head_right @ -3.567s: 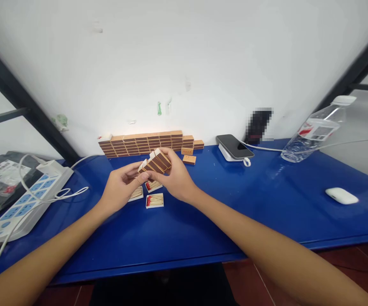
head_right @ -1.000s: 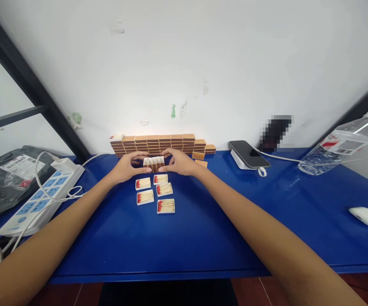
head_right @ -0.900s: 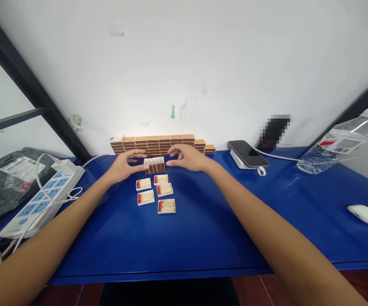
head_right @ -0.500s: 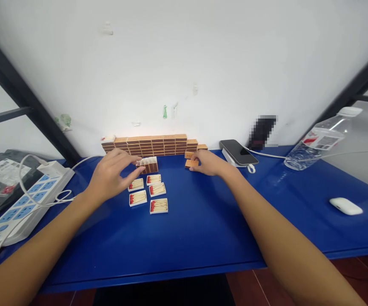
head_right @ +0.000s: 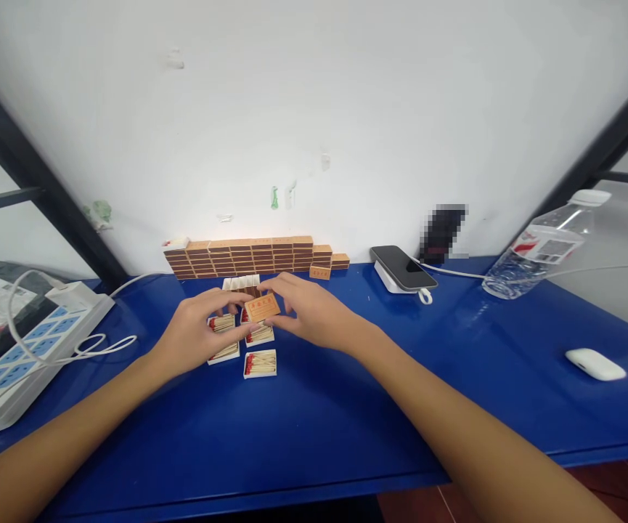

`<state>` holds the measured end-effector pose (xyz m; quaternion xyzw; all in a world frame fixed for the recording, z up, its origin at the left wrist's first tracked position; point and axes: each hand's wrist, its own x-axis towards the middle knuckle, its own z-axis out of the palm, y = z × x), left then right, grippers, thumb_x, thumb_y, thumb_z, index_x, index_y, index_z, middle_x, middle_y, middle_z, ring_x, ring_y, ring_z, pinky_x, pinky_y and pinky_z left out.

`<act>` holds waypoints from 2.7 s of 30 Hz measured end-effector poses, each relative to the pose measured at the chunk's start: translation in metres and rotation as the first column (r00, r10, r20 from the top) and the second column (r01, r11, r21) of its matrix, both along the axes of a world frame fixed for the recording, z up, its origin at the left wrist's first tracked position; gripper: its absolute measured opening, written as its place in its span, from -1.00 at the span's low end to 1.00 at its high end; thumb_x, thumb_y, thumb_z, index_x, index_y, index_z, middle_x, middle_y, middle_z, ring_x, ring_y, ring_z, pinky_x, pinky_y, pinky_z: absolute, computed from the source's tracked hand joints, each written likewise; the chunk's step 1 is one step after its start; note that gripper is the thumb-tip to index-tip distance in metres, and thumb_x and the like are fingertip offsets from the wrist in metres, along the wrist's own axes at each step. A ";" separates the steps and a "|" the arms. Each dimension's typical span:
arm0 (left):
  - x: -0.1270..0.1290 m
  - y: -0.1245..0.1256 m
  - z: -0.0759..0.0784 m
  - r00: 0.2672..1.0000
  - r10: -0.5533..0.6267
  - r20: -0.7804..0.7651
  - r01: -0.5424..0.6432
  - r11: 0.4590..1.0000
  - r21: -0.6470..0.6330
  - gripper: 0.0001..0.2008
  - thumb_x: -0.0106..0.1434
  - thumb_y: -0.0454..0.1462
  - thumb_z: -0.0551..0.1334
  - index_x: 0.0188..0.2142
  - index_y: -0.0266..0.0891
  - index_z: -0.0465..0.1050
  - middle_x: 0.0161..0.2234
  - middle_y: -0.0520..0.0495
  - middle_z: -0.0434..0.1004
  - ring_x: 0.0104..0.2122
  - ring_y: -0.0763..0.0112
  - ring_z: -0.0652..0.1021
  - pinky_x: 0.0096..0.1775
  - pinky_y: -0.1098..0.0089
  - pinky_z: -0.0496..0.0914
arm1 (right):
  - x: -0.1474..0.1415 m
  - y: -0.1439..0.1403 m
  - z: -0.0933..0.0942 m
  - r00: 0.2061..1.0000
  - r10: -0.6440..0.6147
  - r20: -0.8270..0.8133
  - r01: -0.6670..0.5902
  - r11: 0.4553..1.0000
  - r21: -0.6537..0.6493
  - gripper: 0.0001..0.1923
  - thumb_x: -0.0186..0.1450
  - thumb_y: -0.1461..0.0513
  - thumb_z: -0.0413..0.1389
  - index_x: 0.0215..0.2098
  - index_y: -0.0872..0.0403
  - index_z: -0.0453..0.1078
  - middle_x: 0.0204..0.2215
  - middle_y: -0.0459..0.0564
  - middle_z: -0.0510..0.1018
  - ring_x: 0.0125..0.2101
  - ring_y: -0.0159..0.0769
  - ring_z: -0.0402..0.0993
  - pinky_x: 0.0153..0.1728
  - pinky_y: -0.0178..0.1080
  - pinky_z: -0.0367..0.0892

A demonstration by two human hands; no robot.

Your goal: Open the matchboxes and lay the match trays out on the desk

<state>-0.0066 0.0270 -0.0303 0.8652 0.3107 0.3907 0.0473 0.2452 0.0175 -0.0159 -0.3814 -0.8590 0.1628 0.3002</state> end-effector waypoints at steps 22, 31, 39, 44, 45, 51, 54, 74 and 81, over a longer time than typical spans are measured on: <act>-0.008 0.007 0.000 0.995 0.028 0.098 -0.045 0.982 0.184 -0.66 0.30 -0.13 0.43 0.04 -0.11 0.60 -0.25 -0.05 0.69 -0.29 0.29 0.60 -0.22 0.26 0.53 | -0.020 0.003 -0.009 0.773 -0.259 -0.579 -0.051 0.885 -0.464 -0.57 0.18 -0.06 0.40 -0.23 0.06 0.46 -0.44 -0.08 0.54 -0.55 -0.41 0.39 -0.70 -0.38 0.21; -0.005 0.002 -0.002 0.994 0.042 0.104 -0.058 0.987 0.151 -0.68 0.30 -0.19 0.42 0.04 -0.10 0.58 -0.18 -0.04 0.70 -0.27 0.29 0.64 -0.23 0.28 0.53 | -0.025 -0.004 -0.012 0.805 -0.163 -0.570 -0.109 0.904 -0.412 -0.60 0.23 -0.06 0.37 -0.18 0.03 0.50 -0.32 -0.03 0.59 -0.46 -0.36 0.46 -0.70 -0.37 0.29; -0.009 0.008 0.000 0.996 -0.064 -0.061 0.079 0.953 0.292 -0.71 0.41 -0.18 0.34 0.10 -0.09 0.56 -0.03 -0.11 0.72 -0.05 0.17 0.68 -0.01 0.13 0.57 | -0.023 -0.001 -0.012 0.843 -0.250 -0.477 -0.118 0.778 -0.617 -0.42 0.37 -0.28 0.11 -0.12 0.04 0.42 -0.38 0.01 0.60 -0.53 -0.34 0.52 -0.71 -0.35 0.30; -0.011 0.010 0.001 0.994 -0.046 -0.097 0.073 0.951 0.302 -0.67 0.43 -0.15 0.32 0.15 -0.05 0.53 0.02 -0.09 0.70 0.01 0.15 0.66 0.05 0.11 0.54 | -0.019 -0.001 -0.010 0.878 -0.166 -0.449 -0.144 0.803 -0.578 -0.50 0.38 -0.20 0.17 -0.18 0.05 0.53 -0.43 -0.02 0.58 -0.51 -0.39 0.44 -0.60 -0.35 0.34; -0.011 0.011 0.001 0.995 -0.035 -0.089 0.060 0.955 0.291 -0.65 0.41 -0.13 0.33 0.16 -0.04 0.52 0.02 -0.09 0.69 0.02 0.15 0.65 0.06 0.10 0.53 | -0.018 0.000 -0.010 0.876 -0.156 -0.457 -0.149 0.813 -0.563 -0.53 0.38 -0.17 0.19 -0.14 0.04 0.53 -0.44 -0.04 0.57 -0.50 -0.38 0.44 -0.58 -0.34 0.36; -0.015 0.016 0.004 0.998 0.044 -0.040 -0.035 0.981 0.191 -0.49 0.26 0.06 0.43 0.10 -0.12 0.57 -0.20 -0.11 0.69 -0.23 0.19 0.61 -0.14 0.17 0.51 | -0.003 0.009 -0.004 0.908 -0.058 -0.414 -0.133 0.899 -0.418 -0.54 0.30 0.07 0.35 0.11 0.01 0.49 -0.16 0.02 0.62 -0.33 -0.31 0.50 -0.43 -0.25 0.48; -0.014 0.016 0.004 0.999 0.027 -0.043 -0.020 0.988 0.150 -0.62 0.30 0.03 0.41 -0.04 -0.14 0.61 -0.27 -0.08 0.67 -0.30 0.26 0.57 -0.21 0.24 0.48 | 0.003 0.014 -0.003 0.936 -0.018 -0.352 -0.110 0.934 -0.339 -0.58 0.25 0.13 0.36 0.06 -0.01 0.52 -0.06 0.02 0.62 -0.27 -0.29 0.51 -0.33 -0.21 0.48; -0.014 0.017 -0.001 0.996 0.034 -0.086 -0.028 0.998 0.064 -0.73 0.29 -0.11 0.44 -0.11 -0.20 0.63 -0.22 -0.08 0.69 -0.25 0.26 0.58 -0.19 0.26 0.48 | 0.042 0.027 0.007 1.000 -0.006 0.016 0.010 0.957 -0.291 -0.60 0.26 0.02 0.32 -0.01 0.01 0.53 -0.07 0.04 0.63 -0.11 -0.15 0.52 -0.10 -0.12 0.45; 0.000 0.002 -0.004 0.994 -0.106 -0.035 0.105 0.994 -0.029 -0.67 0.25 -0.05 0.48 -0.10 -0.19 0.65 -0.19 -0.09 0.68 -0.17 0.24 0.59 -0.10 0.22 0.50 | 0.070 0.035 0.007 0.872 -0.200 0.446 0.321 0.923 -0.213 -0.66 0.19 0.07 0.34 -0.12 0.04 0.53 -0.12 0.09 0.65 -0.12 -0.05 0.56 -0.17 -0.13 0.39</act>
